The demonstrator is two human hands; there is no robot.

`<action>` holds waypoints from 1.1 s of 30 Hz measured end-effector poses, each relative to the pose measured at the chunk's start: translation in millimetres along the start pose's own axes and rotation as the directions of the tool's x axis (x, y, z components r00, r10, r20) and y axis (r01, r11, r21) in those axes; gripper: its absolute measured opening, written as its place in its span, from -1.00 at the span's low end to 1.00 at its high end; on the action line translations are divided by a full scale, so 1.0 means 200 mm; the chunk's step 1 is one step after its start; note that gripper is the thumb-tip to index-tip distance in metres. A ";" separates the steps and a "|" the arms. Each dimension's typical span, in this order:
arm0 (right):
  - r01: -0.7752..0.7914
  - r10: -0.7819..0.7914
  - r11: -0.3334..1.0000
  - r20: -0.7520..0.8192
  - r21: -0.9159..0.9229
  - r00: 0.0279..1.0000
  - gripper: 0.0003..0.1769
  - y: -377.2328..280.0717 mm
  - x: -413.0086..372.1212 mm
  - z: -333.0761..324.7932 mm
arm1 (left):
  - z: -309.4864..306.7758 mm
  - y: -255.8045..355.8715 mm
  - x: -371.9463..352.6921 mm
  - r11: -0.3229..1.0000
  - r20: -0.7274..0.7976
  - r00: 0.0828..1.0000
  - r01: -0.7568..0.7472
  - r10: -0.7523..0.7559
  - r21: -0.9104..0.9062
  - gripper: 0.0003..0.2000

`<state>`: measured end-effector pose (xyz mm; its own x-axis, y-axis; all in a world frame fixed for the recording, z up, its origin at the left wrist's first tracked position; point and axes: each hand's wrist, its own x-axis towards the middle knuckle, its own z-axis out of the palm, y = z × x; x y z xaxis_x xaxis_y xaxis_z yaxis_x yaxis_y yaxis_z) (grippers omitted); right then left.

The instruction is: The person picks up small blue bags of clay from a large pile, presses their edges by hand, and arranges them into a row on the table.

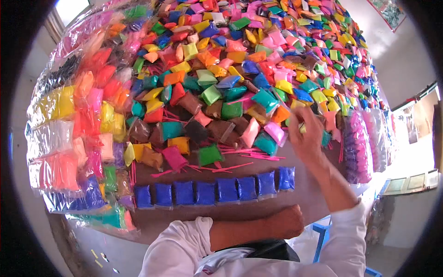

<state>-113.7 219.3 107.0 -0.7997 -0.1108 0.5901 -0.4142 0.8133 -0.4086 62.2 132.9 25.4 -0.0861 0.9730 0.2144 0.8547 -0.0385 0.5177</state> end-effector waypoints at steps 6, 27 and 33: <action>0.268 -0.266 0.955 0.032 -0.124 0.963 -0.64 0.01 0.87 0.66 | 0.15 -0.03 0.00 0.987 -0.399 0.917 -0.050 -0.016 -0.154 -0.83; -0.031 0.048 0.992 0.145 -0.122 0.988 -0.64 0.05 1.24 0.77 | 0.10 -0.06 -0.06 0.987 -0.328 0.944 -0.092 0.043 -0.134 -0.81; -0.427 0.221 0.728 0.406 0.536 0.887 -0.66 0.08 0.50 0.05 | 0.04 -0.07 -0.02 0.982 -0.183 0.983 -0.050 0.016 -0.181 -0.83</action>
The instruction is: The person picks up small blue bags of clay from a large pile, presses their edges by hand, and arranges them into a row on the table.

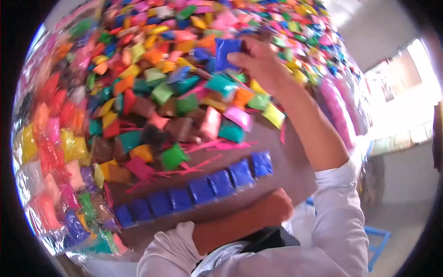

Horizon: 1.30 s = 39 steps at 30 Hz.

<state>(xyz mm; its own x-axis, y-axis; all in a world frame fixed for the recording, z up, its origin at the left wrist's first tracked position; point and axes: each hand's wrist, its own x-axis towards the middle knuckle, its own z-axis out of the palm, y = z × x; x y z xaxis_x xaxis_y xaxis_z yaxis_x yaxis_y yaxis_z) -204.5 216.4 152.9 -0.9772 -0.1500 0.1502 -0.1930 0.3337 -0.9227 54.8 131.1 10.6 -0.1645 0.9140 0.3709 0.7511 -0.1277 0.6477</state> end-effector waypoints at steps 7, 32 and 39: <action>-0.230 0.297 0.936 -0.245 0.265 0.923 -0.64 0.11 -0.99 -0.15 | -0.08 0.03 0.00 0.982 -0.157 0.986 0.025 -0.055 -0.187 -0.82; -0.161 0.252 0.893 -0.170 0.421 0.953 -0.70 0.27 -1.89 -0.02 | 0.00 0.26 0.00 0.874 -0.368 0.799 0.380 -0.475 -0.303 -0.70; -0.122 0.234 0.860 -0.170 0.495 0.957 -0.72 0.33 -1.91 0.01 | 0.01 0.23 -0.02 0.889 -0.378 0.808 0.443 -0.452 -0.114 -0.60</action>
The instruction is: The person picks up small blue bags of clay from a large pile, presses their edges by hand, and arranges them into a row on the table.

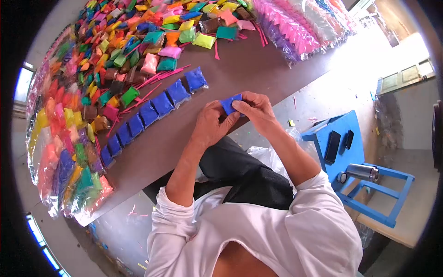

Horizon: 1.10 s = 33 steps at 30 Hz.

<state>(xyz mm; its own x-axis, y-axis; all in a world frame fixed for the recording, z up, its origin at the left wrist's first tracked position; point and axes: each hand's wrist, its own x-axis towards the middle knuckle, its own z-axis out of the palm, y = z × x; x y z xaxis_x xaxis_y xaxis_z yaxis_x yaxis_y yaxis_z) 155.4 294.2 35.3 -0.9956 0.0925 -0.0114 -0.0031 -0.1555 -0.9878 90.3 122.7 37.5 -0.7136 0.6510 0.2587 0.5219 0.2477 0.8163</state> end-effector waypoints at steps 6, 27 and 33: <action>-0.003 0.000 0.999 0.052 0.045 0.999 -0.71 -0.05 0.02 0.00 | 0.01 0.00 -0.01 0.992 -0.022 0.998 0.063 -0.066 -0.107 -0.60; -0.133 0.149 0.983 0.122 -0.128 0.981 -0.73 -0.07 0.07 -0.02 | 0.00 -0.01 -0.02 0.999 -0.013 0.999 -0.042 0.043 0.007 -0.64; -0.143 0.132 0.988 0.171 0.055 0.977 -0.76 -0.08 0.06 -0.02 | 0.02 -0.04 -0.02 0.989 -0.019 1.000 0.002 -0.005 -0.145 -0.66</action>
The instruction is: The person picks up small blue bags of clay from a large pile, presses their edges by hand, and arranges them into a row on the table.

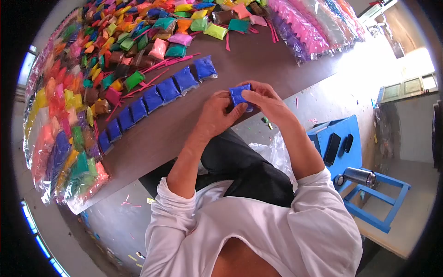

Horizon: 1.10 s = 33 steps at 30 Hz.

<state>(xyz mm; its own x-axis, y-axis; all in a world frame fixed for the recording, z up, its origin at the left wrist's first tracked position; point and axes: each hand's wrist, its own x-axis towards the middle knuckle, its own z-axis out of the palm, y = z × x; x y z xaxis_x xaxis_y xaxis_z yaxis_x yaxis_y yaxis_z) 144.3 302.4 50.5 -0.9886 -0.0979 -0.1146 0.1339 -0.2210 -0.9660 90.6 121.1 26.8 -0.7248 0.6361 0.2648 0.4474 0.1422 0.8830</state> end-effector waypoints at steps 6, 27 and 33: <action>0.011 -0.010 0.989 0.005 -0.148 1.000 -0.74 -0.01 0.04 -0.07 | -0.01 0.01 0.01 0.995 -0.032 0.997 -0.066 0.069 0.073 -0.70; -0.099 -0.135 0.917 -0.536 -0.385 0.833 -0.60 -0.10 0.25 -0.15 | -0.02 0.01 0.00 0.998 -0.033 0.998 0.044 -0.046 -0.045 -0.58; -0.093 -0.379 0.562 -0.356 -0.822 0.854 -0.54 -0.08 0.44 -0.06 | -0.01 0.02 0.00 0.999 -0.051 0.999 0.003 -0.001 0.050 -0.65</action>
<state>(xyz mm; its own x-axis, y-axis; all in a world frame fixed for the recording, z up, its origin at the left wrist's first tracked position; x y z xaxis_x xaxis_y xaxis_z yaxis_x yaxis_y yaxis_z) 53.5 308.5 53.2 -0.9200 0.3451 0.1857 0.1101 0.6824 -0.7227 90.3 120.6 30.7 -0.7508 0.5964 0.2838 0.4706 0.1815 0.8635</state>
